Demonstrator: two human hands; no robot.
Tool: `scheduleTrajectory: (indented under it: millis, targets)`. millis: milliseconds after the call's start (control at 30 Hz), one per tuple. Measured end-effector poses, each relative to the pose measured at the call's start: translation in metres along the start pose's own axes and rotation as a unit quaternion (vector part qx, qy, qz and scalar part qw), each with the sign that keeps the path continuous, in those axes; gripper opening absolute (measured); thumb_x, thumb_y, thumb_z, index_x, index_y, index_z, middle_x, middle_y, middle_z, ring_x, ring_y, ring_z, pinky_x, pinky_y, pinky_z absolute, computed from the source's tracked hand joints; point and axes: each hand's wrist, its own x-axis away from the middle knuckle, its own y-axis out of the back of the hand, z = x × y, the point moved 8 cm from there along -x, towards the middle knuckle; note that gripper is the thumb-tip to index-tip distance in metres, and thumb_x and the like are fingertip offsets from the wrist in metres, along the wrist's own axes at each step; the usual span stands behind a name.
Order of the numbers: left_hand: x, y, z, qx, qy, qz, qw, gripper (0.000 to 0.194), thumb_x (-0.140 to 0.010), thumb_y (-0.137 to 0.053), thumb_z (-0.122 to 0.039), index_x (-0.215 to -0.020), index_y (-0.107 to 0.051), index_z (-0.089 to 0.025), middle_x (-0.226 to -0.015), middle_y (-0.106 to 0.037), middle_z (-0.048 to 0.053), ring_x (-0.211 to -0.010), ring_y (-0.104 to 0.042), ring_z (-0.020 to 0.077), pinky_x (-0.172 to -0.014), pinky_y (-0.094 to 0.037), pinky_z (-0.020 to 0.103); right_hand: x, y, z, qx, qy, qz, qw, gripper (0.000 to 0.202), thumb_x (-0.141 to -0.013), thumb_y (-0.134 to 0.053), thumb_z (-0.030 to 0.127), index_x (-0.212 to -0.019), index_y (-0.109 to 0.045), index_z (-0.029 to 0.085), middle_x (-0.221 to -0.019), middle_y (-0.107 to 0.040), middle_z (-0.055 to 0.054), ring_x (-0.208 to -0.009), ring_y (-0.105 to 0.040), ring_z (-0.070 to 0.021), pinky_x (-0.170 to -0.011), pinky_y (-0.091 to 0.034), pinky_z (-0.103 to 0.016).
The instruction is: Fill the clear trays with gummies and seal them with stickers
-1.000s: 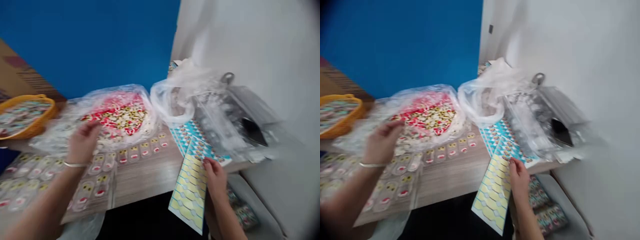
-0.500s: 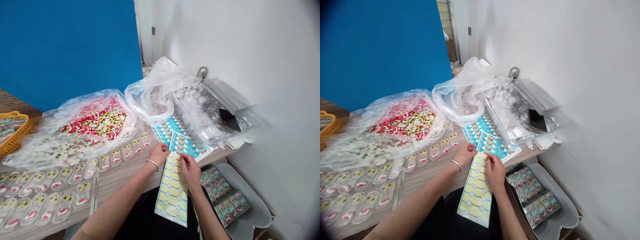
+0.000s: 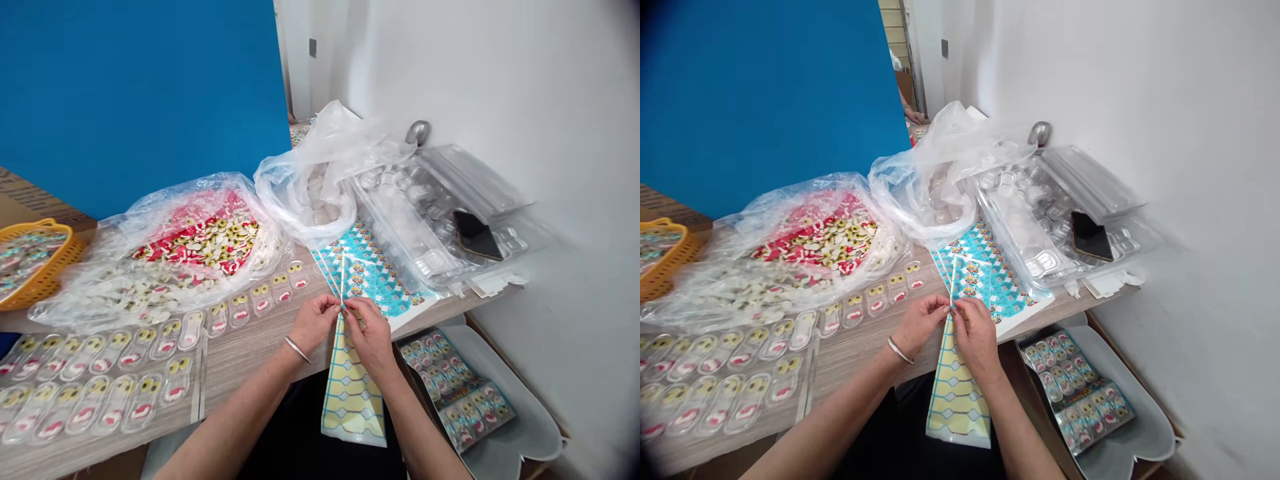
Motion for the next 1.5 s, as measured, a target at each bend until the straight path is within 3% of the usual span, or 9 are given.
scheduleTrajectory:
  millis: [233, 467, 667, 767, 933, 1033, 1133, 1333, 1500]
  targets:
    - [0.014, 0.003, -0.023, -0.051, -0.080, -0.035, 0.995, 0.010, -0.078, -0.057, -0.025, -0.073, -0.064, -0.020, -0.067, -0.061, 0.000, -0.067, -0.052, 0.0163, -0.068, -0.041, 0.027, 0.001, -0.003, 0.015, 0.002, 0.006, -0.010, 1.000, 0.020, -0.094, -0.046, 0.027, -0.097, -0.066, 0.024, -0.098, -0.066, -0.008, -0.096, -0.061, -0.0217, -0.088, -0.048, -0.038]
    - [0.016, -0.004, -0.006, 0.028, -0.053, -0.038, 0.998, 0.011, -0.079, -0.058, -0.030, -0.075, -0.059, -0.020, -0.069, -0.058, -0.001, -0.067, -0.050, 0.0147, -0.065, -0.041, 0.025, -0.001, -0.008, -0.005, -0.090, -0.109, -0.032, 0.989, 0.019, -0.092, -0.049, 0.035, -0.086, -0.060, 0.021, -0.082, -0.062, -0.003, -0.079, -0.057, -0.0191, -0.073, -0.045, -0.032]
    - [0.007, 0.008, 0.004, -0.054, -0.045, -0.087, 0.994, 0.010, -0.081, -0.055, -0.027, -0.075, -0.059, -0.020, -0.067, -0.060, 0.001, -0.065, -0.054, 0.0171, -0.065, -0.043, 0.028, 0.004, -0.017, -0.041, -0.262, -0.244, -0.055, 0.932, 0.025, -0.086, -0.058, 0.045, -0.079, -0.059, 0.021, -0.072, -0.060, 0.002, -0.069, -0.053, -0.0158, -0.069, -0.044, -0.028]
    - [0.012, 0.021, -0.001, -0.096, -0.081, -0.146, 0.981, 0.010, -0.079, -0.059, -0.019, -0.088, -0.064, -0.020, -0.091, -0.066, 0.007, -0.093, -0.058, 0.0246, -0.085, -0.042, 0.035, 0.008, -0.018, -0.057, -0.332, -0.283, -0.097, 0.895, 0.025, -0.082, -0.063, 0.044, -0.076, -0.059, 0.020, -0.068, -0.058, 0.003, -0.064, -0.051, -0.0136, -0.067, -0.043, -0.027]
    - [0.030, -0.018, -0.029, -0.372, -0.301, -0.044, 0.877, 0.027, -0.090, -0.048, -0.017, -0.112, -0.063, -0.022, -0.116, -0.064, 0.011, -0.115, -0.052, 0.0269, -0.099, -0.033, 0.043, 0.009, -0.020, -0.063, -0.349, -0.277, -0.109, 0.889, 0.027, -0.078, -0.068, 0.043, -0.078, -0.060, 0.018, -0.070, -0.058, 0.003, -0.064, -0.050, -0.0121, -0.065, -0.042, -0.027]
    - [0.024, -0.040, -0.016, -0.527, -0.309, 0.007, 0.792, 0.029, -0.093, -0.044, -0.015, -0.117, -0.059, -0.019, -0.116, -0.065, 0.010, -0.108, -0.054, 0.0247, -0.089, -0.040, 0.042, 0.015, 0.003, -0.047, -0.337, -0.252, -0.184, 0.888, 0.026, -0.081, -0.066, 0.042, -0.087, -0.060, 0.018, -0.071, -0.058, 0.003, -0.063, -0.052, -0.0122, -0.064, -0.043, -0.027]
    - [0.013, -0.045, -0.008, -0.571, -0.288, 0.017, 0.769, 0.031, -0.092, -0.045, -0.014, -0.121, -0.056, -0.019, -0.121, -0.062, 0.010, -0.108, -0.054, 0.0237, -0.088, -0.041, 0.041, 0.022, 0.040, -0.005, -0.252, -0.155, -0.259, 0.919, 0.018, -0.089, -0.059, 0.035, -0.097, -0.059, 0.020, -0.081, -0.060, 0.000, -0.069, -0.058, -0.0134, -0.071, -0.048, -0.032]
    - [0.020, -0.018, -0.012, -0.091, -0.126, 0.049, 0.987, 0.026, -0.094, -0.045, -0.034, -0.098, -0.066, -0.019, -0.099, -0.067, 0.009, -0.095, -0.059, 0.0218, -0.088, -0.043, 0.038, 0.026, 0.047, 0.076, 0.036, 0.132, -0.203, 0.970, 0.017, -0.088, -0.057, 0.013, -0.103, -0.059, 0.020, -0.097, -0.062, -0.007, -0.091, -0.062, -0.0213, -0.080, -0.053, -0.041]
    - [0.080, 0.020, -0.002, 0.345, 0.059, -0.006, 0.937, 0.037, -0.085, -0.057, -0.052, -0.089, -0.064, -0.017, -0.078, -0.062, 0.002, -0.069, -0.057, 0.0124, -0.070, -0.047, 0.027, 0.039, -0.018, 0.098, 0.112, 0.282, -0.047, 0.952, 0.032, -0.084, -0.062, 0.007, -0.113, -0.059, 0.020, -0.101, -0.064, -0.009, -0.098, -0.061, -0.0241, -0.084, -0.052, -0.044]
